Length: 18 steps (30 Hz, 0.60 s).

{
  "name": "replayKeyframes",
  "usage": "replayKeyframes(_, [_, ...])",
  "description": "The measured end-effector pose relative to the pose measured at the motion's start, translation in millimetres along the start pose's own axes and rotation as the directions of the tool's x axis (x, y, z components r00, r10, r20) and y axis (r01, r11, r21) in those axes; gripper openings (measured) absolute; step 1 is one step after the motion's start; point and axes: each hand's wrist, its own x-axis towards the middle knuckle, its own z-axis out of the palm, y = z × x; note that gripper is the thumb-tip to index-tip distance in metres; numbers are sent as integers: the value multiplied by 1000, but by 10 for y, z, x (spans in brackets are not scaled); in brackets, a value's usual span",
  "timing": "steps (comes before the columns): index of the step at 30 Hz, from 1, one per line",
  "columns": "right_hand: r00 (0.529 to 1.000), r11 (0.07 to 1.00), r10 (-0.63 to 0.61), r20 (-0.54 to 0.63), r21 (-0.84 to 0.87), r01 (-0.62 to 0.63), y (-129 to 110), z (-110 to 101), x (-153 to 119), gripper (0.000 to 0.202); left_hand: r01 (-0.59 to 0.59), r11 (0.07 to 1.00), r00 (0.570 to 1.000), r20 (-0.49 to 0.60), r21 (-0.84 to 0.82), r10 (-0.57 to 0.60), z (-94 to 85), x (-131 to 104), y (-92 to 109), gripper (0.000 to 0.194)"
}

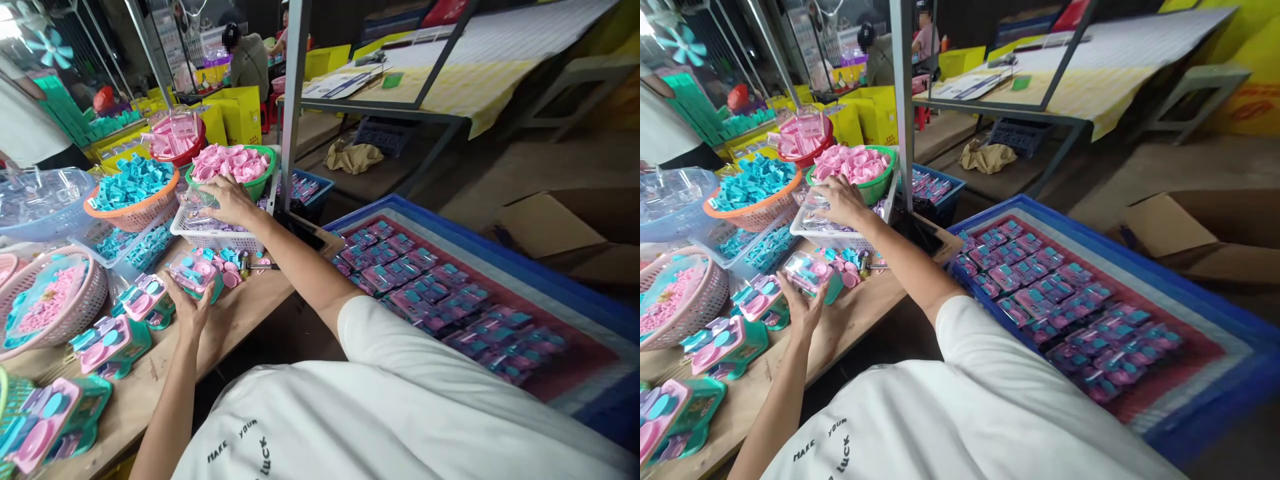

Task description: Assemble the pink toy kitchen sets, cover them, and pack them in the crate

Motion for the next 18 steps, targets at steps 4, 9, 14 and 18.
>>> replayKeyframes(4, [999, 1000, 0, 38, 1, 0, 90, 115, 161, 28, 3, 998, 1000, -23, 55, -2, -6, -2, 53, 109])
replayKeyframes(9, [1000, 985, -18, 20, 170, 15, 114, 20, 331, 13, -129, 968, 988, -55, 217, 144, -246, -32, 194, 92])
replayKeyframes(14, [986, 785, 73, -149, 618, 36, -47, -437, -240, 29, -88, 876, 971, -157, 475, 183, -949, 131, 63, 69])
replayKeyframes(18, [937, 327, 193, 292, 881, -342, -258, -436, -1193, 42, -38, 830, 998, -20, 557, 59, -1299, 278, -154, 63])
